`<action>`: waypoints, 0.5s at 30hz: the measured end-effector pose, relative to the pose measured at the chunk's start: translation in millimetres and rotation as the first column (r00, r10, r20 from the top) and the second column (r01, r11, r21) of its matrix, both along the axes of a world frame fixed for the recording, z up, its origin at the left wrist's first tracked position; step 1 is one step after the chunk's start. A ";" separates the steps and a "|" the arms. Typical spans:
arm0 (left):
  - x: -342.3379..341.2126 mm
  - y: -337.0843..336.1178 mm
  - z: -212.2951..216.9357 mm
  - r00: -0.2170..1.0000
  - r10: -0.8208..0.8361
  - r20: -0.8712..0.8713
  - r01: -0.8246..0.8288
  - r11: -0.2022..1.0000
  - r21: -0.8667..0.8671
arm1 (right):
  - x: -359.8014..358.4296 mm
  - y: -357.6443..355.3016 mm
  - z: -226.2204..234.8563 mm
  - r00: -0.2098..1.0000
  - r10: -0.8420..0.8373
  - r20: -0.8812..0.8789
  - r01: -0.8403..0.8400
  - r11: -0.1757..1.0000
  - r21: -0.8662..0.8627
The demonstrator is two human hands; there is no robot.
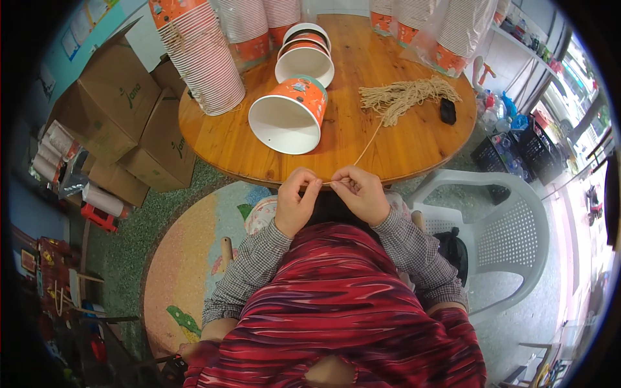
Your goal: Threading and tying strings onto decorative paper buckets at a wooden table.
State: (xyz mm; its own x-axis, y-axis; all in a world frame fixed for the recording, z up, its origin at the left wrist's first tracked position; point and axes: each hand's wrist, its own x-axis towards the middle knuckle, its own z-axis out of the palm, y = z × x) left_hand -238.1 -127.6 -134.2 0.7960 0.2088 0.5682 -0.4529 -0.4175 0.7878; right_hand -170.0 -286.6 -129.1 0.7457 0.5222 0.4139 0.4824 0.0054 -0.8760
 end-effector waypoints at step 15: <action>5.9 -3.4 -9.3 0.997 -0.018 -0.071 0.013 0.997 -0.077 | 6.5 -10.2 3.6 0.999 0.012 -0.036 -0.013 1.000 -0.012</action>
State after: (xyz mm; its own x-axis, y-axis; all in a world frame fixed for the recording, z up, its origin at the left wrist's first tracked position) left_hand -232.1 -131.0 -143.4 0.8373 0.2372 0.4927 -0.4003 -0.3479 0.8478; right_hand -163.5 -296.7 -125.5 0.7533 0.5365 0.3804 0.4506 0.0002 -0.8927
